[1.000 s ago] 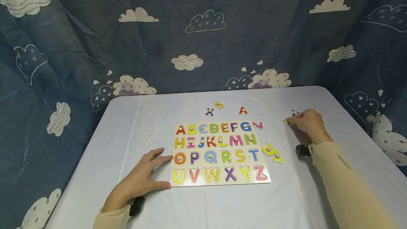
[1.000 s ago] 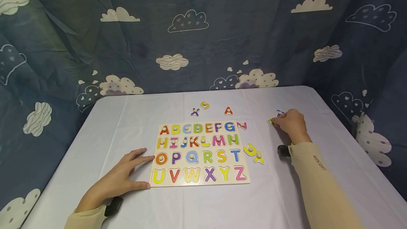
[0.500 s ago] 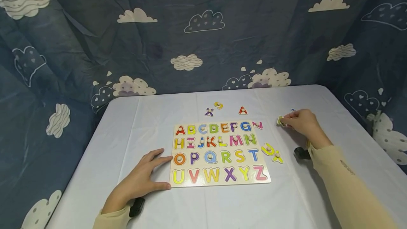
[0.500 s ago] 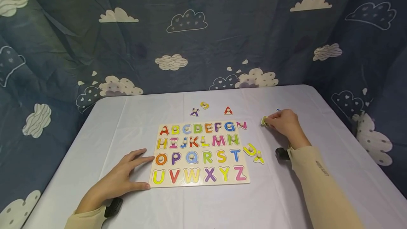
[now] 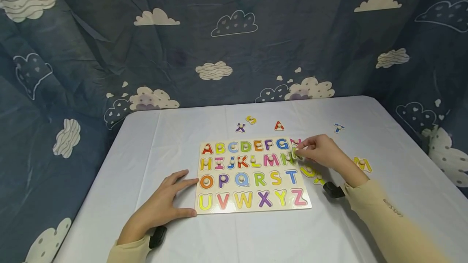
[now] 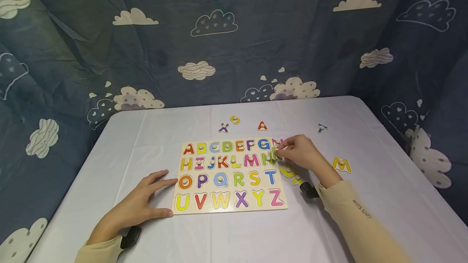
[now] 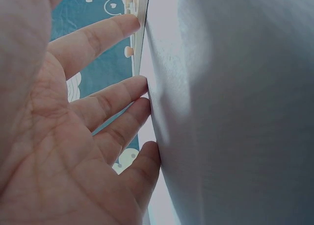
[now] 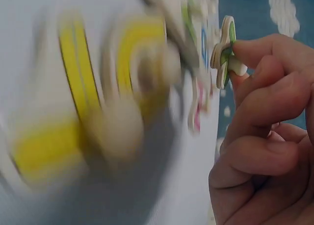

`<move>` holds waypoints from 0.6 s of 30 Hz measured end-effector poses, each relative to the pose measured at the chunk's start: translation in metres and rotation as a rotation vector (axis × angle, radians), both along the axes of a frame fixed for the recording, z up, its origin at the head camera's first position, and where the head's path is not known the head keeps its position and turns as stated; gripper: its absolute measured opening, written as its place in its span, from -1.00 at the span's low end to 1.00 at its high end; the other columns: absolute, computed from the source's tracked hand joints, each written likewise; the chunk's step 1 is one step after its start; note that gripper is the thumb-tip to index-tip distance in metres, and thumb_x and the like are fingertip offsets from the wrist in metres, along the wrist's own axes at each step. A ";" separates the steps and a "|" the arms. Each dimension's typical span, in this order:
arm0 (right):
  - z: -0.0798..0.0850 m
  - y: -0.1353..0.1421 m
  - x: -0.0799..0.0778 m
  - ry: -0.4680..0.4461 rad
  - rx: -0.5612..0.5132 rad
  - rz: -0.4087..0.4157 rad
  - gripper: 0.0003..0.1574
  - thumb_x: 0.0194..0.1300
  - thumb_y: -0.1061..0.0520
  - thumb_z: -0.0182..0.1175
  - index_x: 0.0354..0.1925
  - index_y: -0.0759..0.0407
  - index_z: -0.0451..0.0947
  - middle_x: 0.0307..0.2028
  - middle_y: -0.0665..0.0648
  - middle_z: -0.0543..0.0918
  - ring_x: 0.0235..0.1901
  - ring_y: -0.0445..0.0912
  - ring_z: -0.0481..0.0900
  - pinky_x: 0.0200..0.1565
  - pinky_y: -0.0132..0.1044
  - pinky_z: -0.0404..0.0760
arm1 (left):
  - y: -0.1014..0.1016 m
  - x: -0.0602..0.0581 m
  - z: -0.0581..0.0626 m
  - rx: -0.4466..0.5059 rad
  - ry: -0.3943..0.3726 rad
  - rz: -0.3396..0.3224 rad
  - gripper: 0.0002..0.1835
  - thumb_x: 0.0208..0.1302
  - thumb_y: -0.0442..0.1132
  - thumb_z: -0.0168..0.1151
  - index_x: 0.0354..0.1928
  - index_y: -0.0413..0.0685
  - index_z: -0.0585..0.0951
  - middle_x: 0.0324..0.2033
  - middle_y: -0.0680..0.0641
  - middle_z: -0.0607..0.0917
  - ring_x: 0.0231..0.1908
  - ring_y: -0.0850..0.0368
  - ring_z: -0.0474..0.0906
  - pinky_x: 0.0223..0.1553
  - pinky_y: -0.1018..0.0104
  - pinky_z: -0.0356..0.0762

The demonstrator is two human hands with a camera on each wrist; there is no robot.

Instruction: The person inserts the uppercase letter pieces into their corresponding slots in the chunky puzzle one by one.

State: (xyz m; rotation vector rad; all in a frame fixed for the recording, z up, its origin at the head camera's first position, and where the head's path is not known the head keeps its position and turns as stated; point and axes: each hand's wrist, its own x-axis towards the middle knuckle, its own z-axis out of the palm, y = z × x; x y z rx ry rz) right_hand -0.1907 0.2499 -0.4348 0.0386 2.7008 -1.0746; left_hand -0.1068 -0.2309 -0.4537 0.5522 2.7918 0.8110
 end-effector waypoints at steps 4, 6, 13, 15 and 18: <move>0.000 -0.020 0.012 0.001 -0.060 0.059 -0.64 0.37 -0.02 0.46 -0.10 0.26 0.73 -0.62 -0.04 0.45 -0.58 -0.13 0.39 -0.55 -0.35 0.30 | 0.000 0.000 0.000 0.005 0.003 -0.001 -0.07 -0.03 0.16 0.73 0.45 0.20 0.60 0.58 -0.22 0.37 0.57 -0.34 0.27 0.46 -0.39 0.37; -0.001 -0.031 0.018 -0.005 -0.095 0.091 -0.67 0.36 -0.01 0.47 -0.14 0.24 0.74 -0.62 -0.04 0.46 -0.59 -0.15 0.38 -0.56 -0.37 0.29 | 0.000 -0.001 0.000 0.006 0.005 0.001 -0.07 -0.03 0.14 0.74 0.45 0.19 0.60 0.58 -0.22 0.36 0.57 -0.34 0.26 0.47 -0.38 0.36; -0.007 -0.061 0.027 -0.056 -0.177 0.178 -0.71 0.30 0.01 0.50 -0.25 0.21 0.71 -0.65 -0.07 0.47 -0.61 -0.21 0.35 -0.57 -0.41 0.20 | -0.001 -0.002 0.000 0.004 0.007 0.001 -0.07 -0.03 0.13 0.74 0.45 0.18 0.60 0.58 -0.22 0.36 0.57 -0.34 0.26 0.48 -0.37 0.36; -0.009 -0.068 0.027 -0.073 -0.194 0.196 -0.71 0.30 0.01 0.51 -0.25 0.21 0.70 -0.65 -0.06 0.49 -0.62 -0.21 0.35 -0.58 -0.42 0.20 | -0.001 -0.001 -0.001 0.002 0.001 0.005 -0.07 -0.03 0.13 0.74 0.45 0.19 0.60 0.59 -0.22 0.36 0.58 -0.33 0.25 0.48 -0.38 0.36; -0.010 -0.077 0.028 -0.078 -0.212 0.213 -0.73 0.31 0.03 0.51 -0.25 0.21 0.70 -0.65 -0.04 0.51 -0.63 -0.22 0.36 -0.57 -0.44 0.21 | 0.000 -0.001 0.000 0.003 -0.007 0.009 -0.07 -0.03 0.13 0.74 0.45 0.19 0.60 0.59 -0.21 0.35 0.58 -0.33 0.25 0.49 -0.37 0.35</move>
